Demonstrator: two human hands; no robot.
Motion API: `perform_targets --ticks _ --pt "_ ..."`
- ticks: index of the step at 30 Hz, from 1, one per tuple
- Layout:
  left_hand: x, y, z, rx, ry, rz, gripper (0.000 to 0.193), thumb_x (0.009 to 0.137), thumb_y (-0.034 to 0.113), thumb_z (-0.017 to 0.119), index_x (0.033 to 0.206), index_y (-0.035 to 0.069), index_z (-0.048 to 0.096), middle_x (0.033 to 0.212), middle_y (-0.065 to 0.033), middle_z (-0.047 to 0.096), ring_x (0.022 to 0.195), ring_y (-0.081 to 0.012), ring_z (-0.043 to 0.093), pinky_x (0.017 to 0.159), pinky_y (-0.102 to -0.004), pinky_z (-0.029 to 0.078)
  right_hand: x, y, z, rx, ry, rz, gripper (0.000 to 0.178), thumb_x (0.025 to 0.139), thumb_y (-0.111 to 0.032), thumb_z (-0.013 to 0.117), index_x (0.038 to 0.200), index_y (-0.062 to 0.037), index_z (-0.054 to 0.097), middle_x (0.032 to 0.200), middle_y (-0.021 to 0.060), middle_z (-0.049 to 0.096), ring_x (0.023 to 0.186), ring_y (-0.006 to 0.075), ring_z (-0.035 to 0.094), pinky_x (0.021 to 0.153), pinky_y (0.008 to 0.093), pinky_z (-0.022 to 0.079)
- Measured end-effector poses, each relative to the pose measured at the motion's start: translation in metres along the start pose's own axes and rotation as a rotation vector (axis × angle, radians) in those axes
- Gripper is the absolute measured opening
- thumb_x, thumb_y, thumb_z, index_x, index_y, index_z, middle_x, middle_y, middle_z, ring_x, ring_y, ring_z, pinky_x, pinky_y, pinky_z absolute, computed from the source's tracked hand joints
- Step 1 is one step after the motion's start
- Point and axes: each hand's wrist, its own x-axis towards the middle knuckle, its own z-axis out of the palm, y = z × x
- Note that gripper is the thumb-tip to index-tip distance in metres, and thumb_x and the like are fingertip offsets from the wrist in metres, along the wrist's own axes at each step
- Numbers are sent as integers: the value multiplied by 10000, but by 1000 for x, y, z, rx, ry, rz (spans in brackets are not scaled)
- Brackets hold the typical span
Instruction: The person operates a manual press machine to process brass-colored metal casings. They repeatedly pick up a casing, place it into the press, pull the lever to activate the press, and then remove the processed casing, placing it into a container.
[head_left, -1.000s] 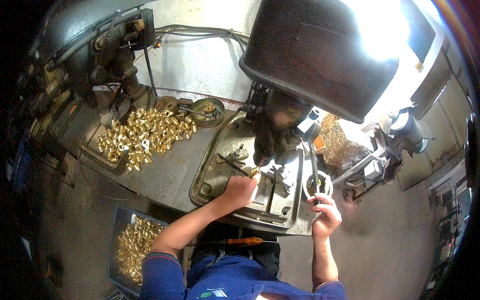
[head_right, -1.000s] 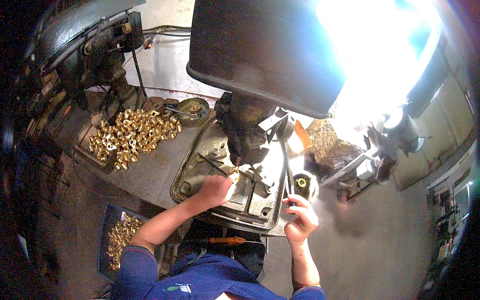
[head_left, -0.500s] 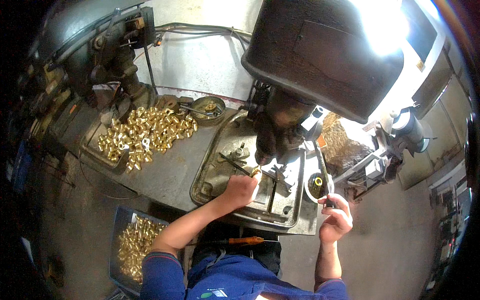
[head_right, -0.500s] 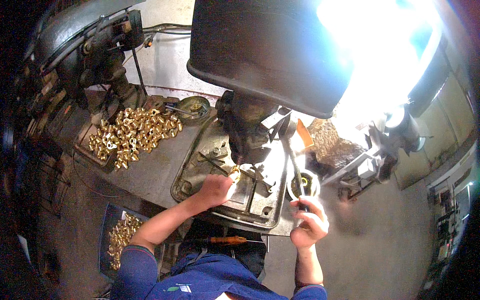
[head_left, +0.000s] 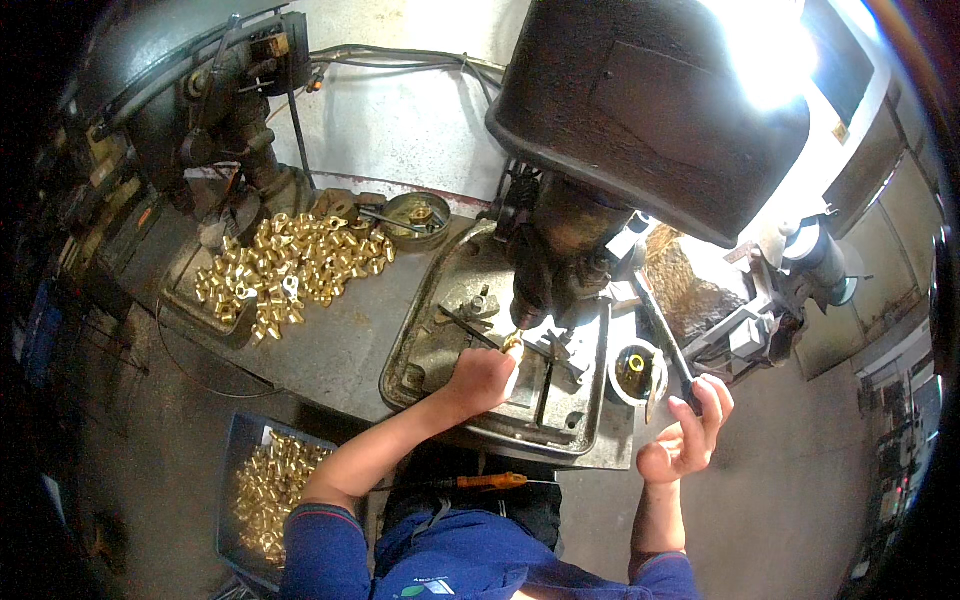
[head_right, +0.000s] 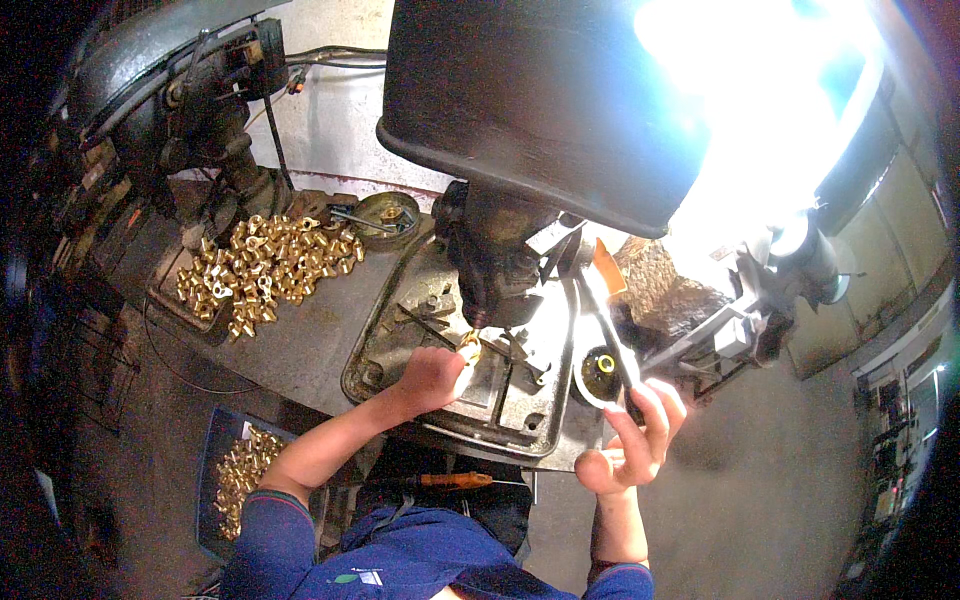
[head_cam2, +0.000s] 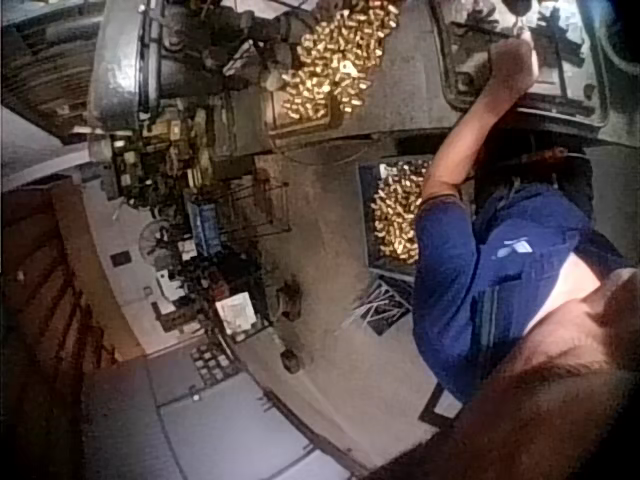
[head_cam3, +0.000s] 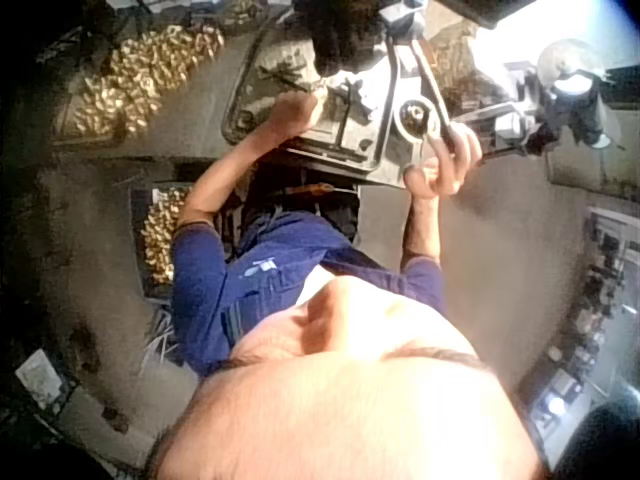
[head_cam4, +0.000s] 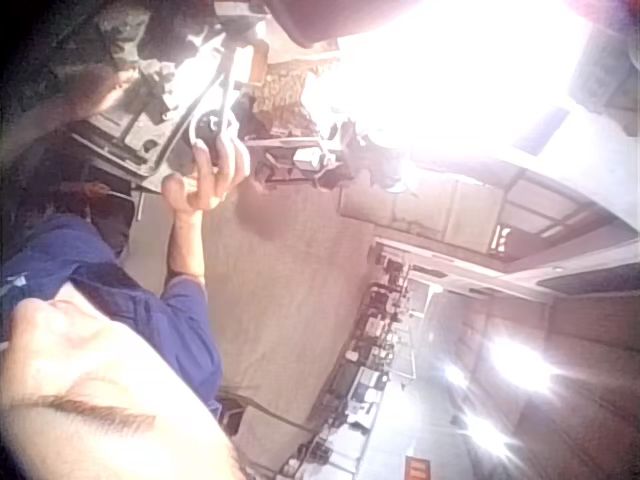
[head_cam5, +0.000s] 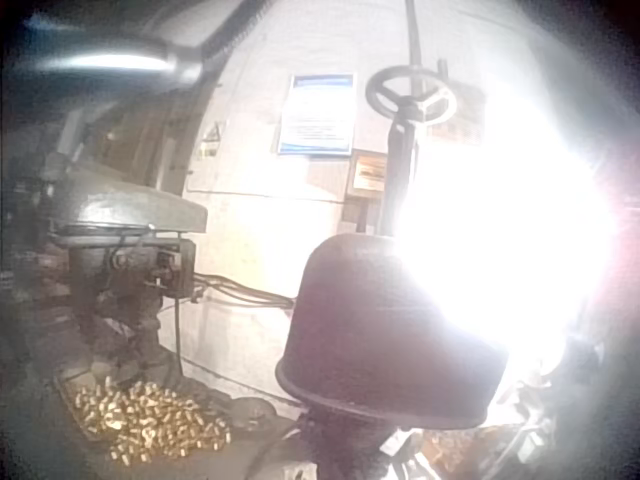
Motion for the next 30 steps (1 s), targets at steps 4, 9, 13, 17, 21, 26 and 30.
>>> perform_targets --ticks 4,9,13,17,21,26,30 --pt "0 -5 7 14 89 50 148 613 126 652 681 48 545 598 -133 554 547 -314 567 488 -436 421 10 8 3 -122 18 -88 446 835 -481 515 805 -37 540 1072 162 540 1058 379 483 875 489 373" --pt "4 -8 13 19 36 12 133 618 110 647 652 38 540 583 -140 557 546 -324 574 492 -440 433 31 30 16 -241 144 -280 404 865 -453 490 705 -93 400 1089 130 511 1113 393 468 904 516 366" --pt "10 -6 8 -8 28 -13 121 600 96 647 655 25 566 558 -159 553 537 -323 585 478 -432 441 47 42 18 -242 205 -300 312 808 -384 573 721 -126 420 1060 100 527 1129 422 434 909 538 341" --pt "15 -6 7 -31 70 25 92 586 78 638 628 16 585 521 -165 530 513 -312 581 438 -415 436 73 51 17 -299 209 -362 335 834 -396 537 719 -119 388 1078 132 527 1159 407 431 941 559 341" --pt "17 -10 10 37 58 14 66 601 63 621 624 5 599 518 -154 529 491 -307 565 422 -397 432 111 62 26 -267 227 -393 339 804 -355 566 713 -90 376 1130 177 527 1160 406 435 956 545 334" --pt "29 -2 -2 101 -126 -65 68 616 86 616 642 23 610 584 -157 590 539 -301 608 470 -408 459 149 83 35 -153 174 -296 213 603 -69 530 665 -59 327 1158 196 532 1179 368 439 989 449 304" --pt "31 2 -5 102 -172 -114 94 603 91 612 675 31 612 610 -154 598 580 -306 618 508 -405 472 162 121 45 -89 145 -152 235 653 -31 610 785 -16 416 1175 167 525 1115 283 471 918 319 345"
